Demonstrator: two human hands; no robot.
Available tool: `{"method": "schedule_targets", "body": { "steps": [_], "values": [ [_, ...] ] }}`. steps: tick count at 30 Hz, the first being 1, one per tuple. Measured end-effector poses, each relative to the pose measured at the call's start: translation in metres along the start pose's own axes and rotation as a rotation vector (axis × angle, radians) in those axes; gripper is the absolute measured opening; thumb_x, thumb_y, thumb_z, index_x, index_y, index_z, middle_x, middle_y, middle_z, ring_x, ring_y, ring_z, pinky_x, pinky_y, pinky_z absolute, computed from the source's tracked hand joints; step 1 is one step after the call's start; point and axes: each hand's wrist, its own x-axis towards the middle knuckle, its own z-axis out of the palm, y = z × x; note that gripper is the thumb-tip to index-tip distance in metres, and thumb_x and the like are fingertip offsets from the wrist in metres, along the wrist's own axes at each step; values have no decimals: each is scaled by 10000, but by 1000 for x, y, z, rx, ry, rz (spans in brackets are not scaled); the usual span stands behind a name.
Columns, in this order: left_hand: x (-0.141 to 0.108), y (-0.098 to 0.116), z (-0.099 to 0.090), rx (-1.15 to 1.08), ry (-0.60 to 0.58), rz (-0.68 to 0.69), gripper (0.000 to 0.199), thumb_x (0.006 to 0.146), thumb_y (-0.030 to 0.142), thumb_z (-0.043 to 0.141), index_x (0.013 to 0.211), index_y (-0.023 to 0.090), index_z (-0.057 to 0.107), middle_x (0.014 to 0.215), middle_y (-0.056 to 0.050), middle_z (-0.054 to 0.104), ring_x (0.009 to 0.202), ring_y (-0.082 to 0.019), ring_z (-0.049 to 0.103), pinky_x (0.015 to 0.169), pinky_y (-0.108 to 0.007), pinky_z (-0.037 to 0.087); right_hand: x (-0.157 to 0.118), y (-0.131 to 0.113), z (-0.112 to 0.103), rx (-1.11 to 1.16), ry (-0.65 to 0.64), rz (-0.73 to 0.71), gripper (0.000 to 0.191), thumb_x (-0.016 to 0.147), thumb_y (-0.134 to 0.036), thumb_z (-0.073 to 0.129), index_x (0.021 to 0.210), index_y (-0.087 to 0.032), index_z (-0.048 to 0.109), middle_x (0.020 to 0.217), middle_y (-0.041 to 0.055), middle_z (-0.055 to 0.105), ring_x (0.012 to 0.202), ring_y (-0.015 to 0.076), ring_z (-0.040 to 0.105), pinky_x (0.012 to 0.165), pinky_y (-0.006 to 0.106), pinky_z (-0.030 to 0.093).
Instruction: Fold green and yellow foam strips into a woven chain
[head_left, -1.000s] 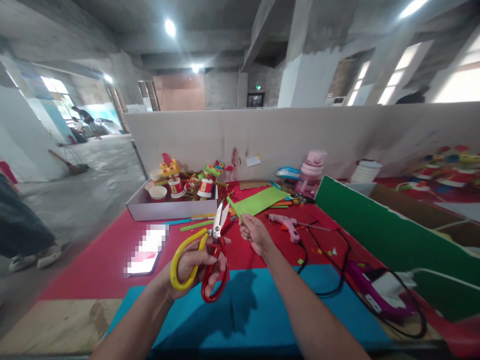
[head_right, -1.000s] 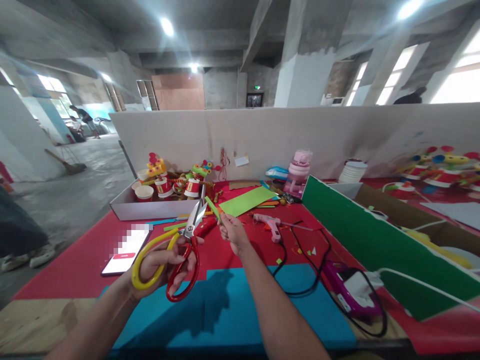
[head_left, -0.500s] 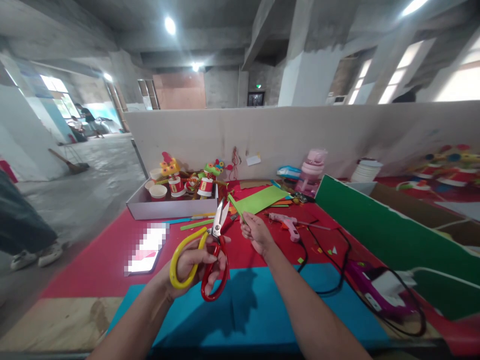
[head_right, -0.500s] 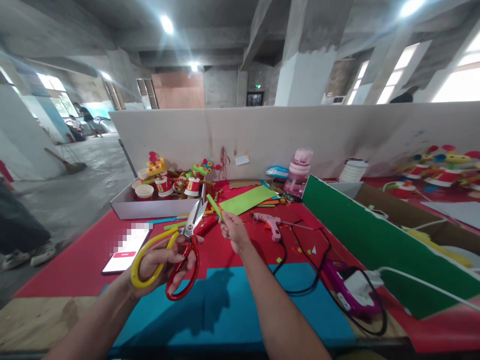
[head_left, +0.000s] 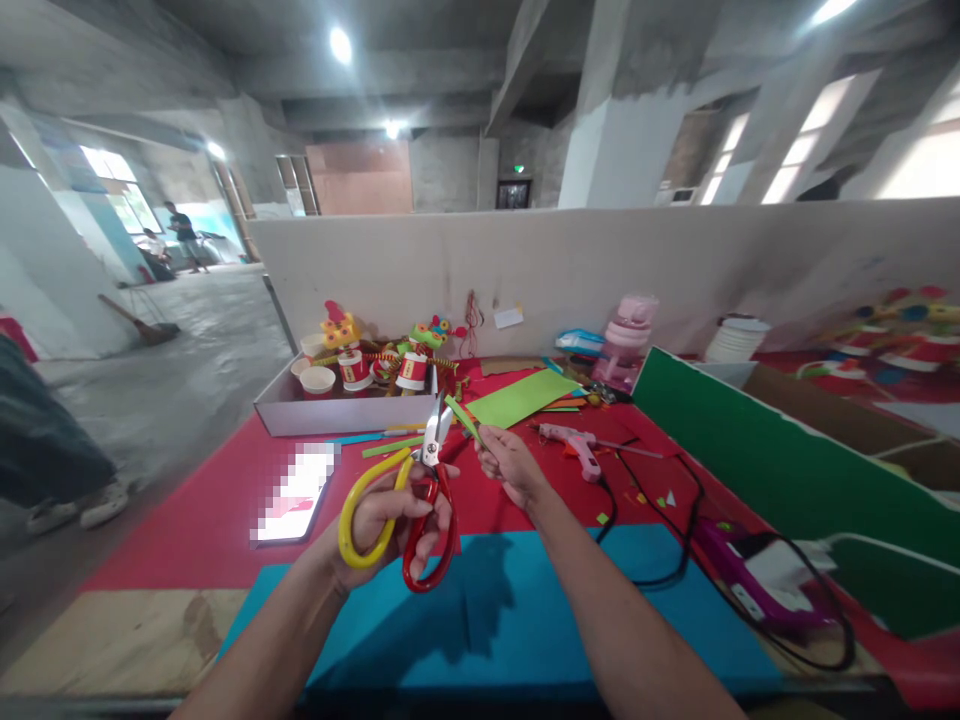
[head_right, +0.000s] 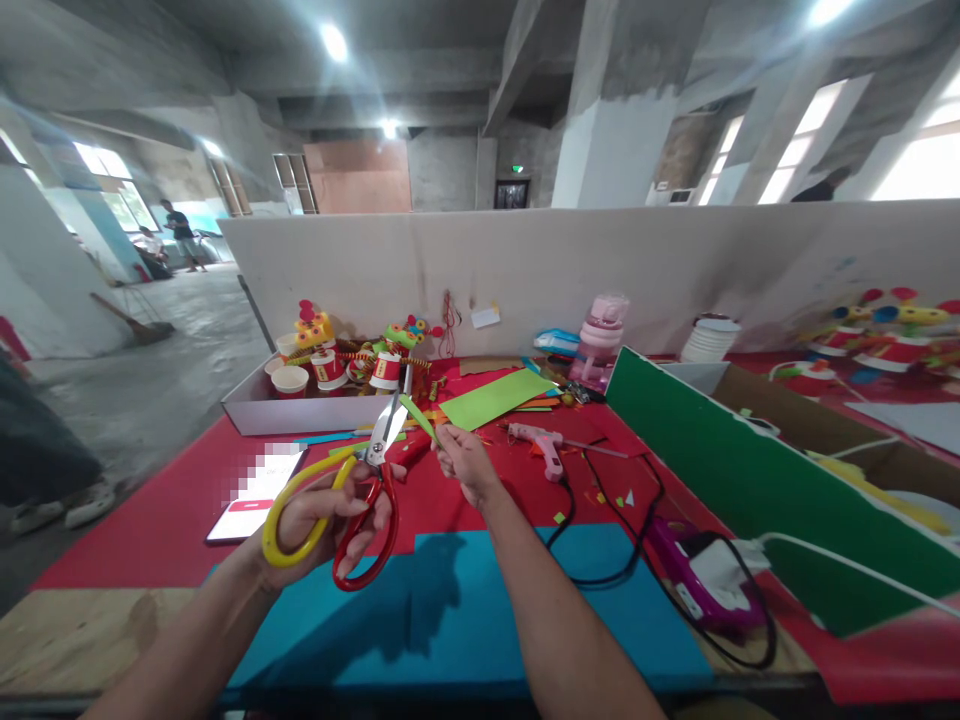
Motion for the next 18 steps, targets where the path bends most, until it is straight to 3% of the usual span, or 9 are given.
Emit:
{"method": "schedule_targets", "body": {
  "steps": [8,11,14,16,18],
  "values": [
    [-1,7,11,59,120,30,384,833,249,567,1196,138,511,721,-23,584,418,-79,476,364,-207,422,-1,2,5,3,-25,-24,412,733,-553,681,658,-180,524,466,-107,275,401,30,156,393,185,127],
    [-4,14,11,167,194,116,392,825,309,585,1170,137,514,623,27,532,334,-60,396,328,-204,371,1,4,1,9,-23,-24,401,725,-539,695,656,-179,531,462,-103,292,396,30,166,386,183,134],
    [-12,28,-5,440,359,222,437,823,388,569,1188,159,496,576,50,517,325,-80,395,348,-228,386,5,6,-6,62,46,-43,404,709,-547,704,658,-182,537,441,-110,278,387,32,154,376,181,130],
    [-18,37,-21,737,519,218,468,823,429,552,1214,179,494,547,55,515,345,-101,426,381,-232,390,9,8,-12,148,103,-61,400,693,-551,713,687,-187,546,442,-112,290,382,33,160,369,176,134],
    [-21,42,-36,1116,634,139,450,789,389,583,1192,193,541,674,-1,617,494,-140,547,476,-242,431,13,9,-16,231,126,-60,400,684,-551,717,742,-188,559,472,-102,348,383,33,199,365,171,152]
  ]
}}
